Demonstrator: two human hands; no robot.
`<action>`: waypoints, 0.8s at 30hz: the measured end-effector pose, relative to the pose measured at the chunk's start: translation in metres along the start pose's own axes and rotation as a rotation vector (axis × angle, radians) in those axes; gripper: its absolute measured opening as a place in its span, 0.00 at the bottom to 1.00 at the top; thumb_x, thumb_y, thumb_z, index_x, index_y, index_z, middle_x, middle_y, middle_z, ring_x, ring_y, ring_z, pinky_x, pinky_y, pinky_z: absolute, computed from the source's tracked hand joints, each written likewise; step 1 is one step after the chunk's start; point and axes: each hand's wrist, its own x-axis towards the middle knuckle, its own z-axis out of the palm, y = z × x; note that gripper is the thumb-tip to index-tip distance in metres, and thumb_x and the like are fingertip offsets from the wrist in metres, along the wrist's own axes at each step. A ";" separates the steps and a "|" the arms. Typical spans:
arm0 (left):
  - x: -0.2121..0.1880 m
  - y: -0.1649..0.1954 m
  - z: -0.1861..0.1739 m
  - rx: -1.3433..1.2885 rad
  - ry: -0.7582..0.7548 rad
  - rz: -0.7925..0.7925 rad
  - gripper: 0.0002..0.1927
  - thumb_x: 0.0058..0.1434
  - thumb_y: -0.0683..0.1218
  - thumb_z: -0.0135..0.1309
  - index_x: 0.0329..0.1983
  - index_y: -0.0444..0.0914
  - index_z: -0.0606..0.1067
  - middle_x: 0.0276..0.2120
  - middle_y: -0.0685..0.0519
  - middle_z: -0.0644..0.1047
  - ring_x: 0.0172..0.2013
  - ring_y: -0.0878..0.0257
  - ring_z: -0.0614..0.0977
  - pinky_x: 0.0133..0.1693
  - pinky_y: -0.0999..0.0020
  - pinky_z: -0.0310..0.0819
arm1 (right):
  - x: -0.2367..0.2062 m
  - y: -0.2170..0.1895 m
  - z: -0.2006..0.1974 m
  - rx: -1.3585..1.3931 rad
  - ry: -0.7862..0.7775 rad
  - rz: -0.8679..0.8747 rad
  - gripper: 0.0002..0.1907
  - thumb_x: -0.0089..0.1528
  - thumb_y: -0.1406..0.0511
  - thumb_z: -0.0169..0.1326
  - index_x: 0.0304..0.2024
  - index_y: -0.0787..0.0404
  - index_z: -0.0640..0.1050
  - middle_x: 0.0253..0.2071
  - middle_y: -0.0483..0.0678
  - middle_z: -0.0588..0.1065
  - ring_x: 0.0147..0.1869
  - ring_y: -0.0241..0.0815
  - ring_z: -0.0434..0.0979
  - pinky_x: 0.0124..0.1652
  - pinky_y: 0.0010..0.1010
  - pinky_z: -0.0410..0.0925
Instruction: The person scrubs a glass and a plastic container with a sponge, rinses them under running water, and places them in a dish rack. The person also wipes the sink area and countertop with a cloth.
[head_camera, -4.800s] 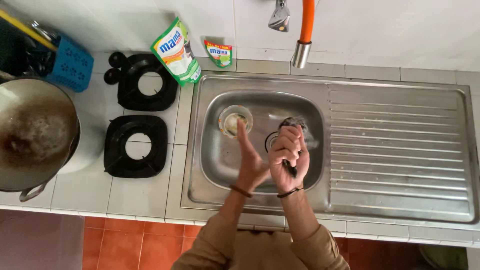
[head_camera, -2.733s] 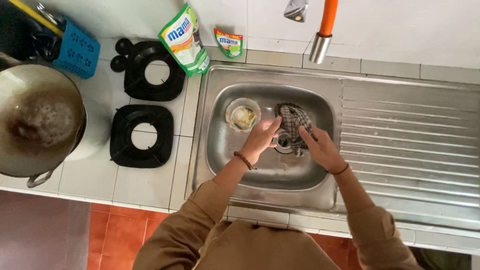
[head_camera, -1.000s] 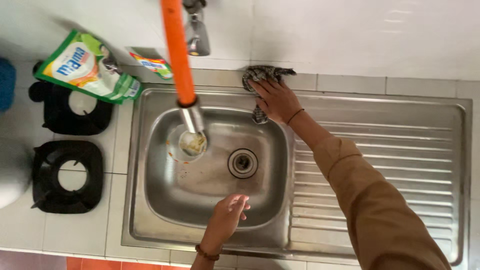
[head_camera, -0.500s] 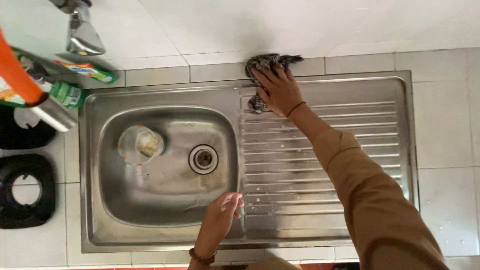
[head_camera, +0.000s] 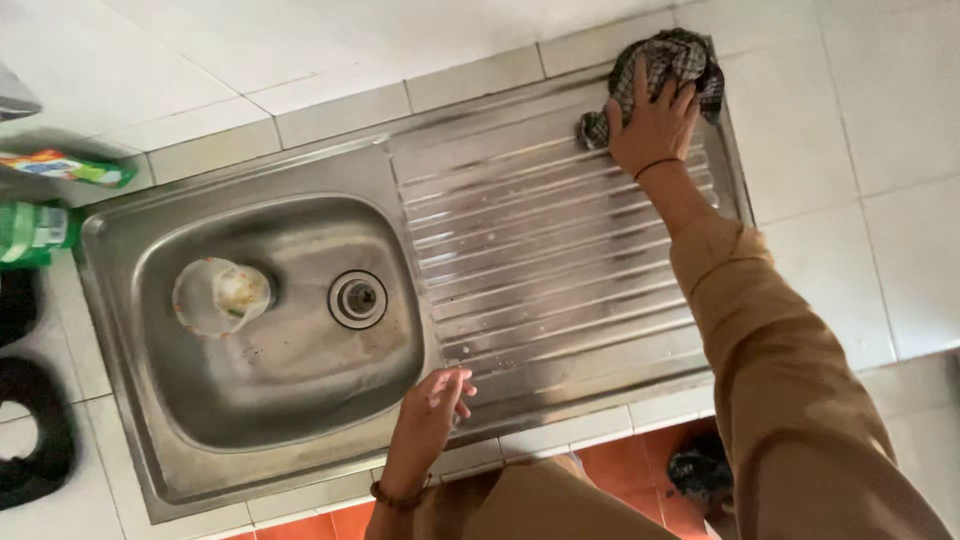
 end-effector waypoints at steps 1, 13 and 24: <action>0.002 -0.002 0.002 -0.009 -0.022 0.022 0.20 0.69 0.52 0.48 0.52 0.34 0.79 0.36 0.50 0.83 0.28 0.66 0.79 0.31 0.72 0.70 | -0.023 0.014 0.003 -0.025 0.028 0.023 0.39 0.75 0.43 0.33 0.80 0.57 0.48 0.72 0.72 0.56 0.73 0.81 0.51 0.68 0.70 0.44; 0.016 0.032 0.017 0.064 -0.287 0.157 0.21 0.70 0.55 0.48 0.51 0.33 0.78 0.36 0.51 0.81 0.28 0.68 0.79 0.30 0.73 0.70 | -0.305 0.076 -0.039 -0.246 -0.195 0.485 0.30 0.64 0.58 0.50 0.59 0.79 0.70 0.33 0.59 0.80 0.49 0.60 0.77 0.40 0.47 0.73; 0.048 0.050 -0.073 0.072 -0.187 0.175 0.21 0.70 0.56 0.47 0.51 0.35 0.79 0.36 0.53 0.83 0.26 0.69 0.79 0.26 0.75 0.66 | -0.302 0.095 -0.145 0.512 -0.228 0.614 0.25 0.66 0.51 0.49 0.55 0.57 0.82 0.47 0.66 0.81 0.51 0.63 0.81 0.54 0.51 0.73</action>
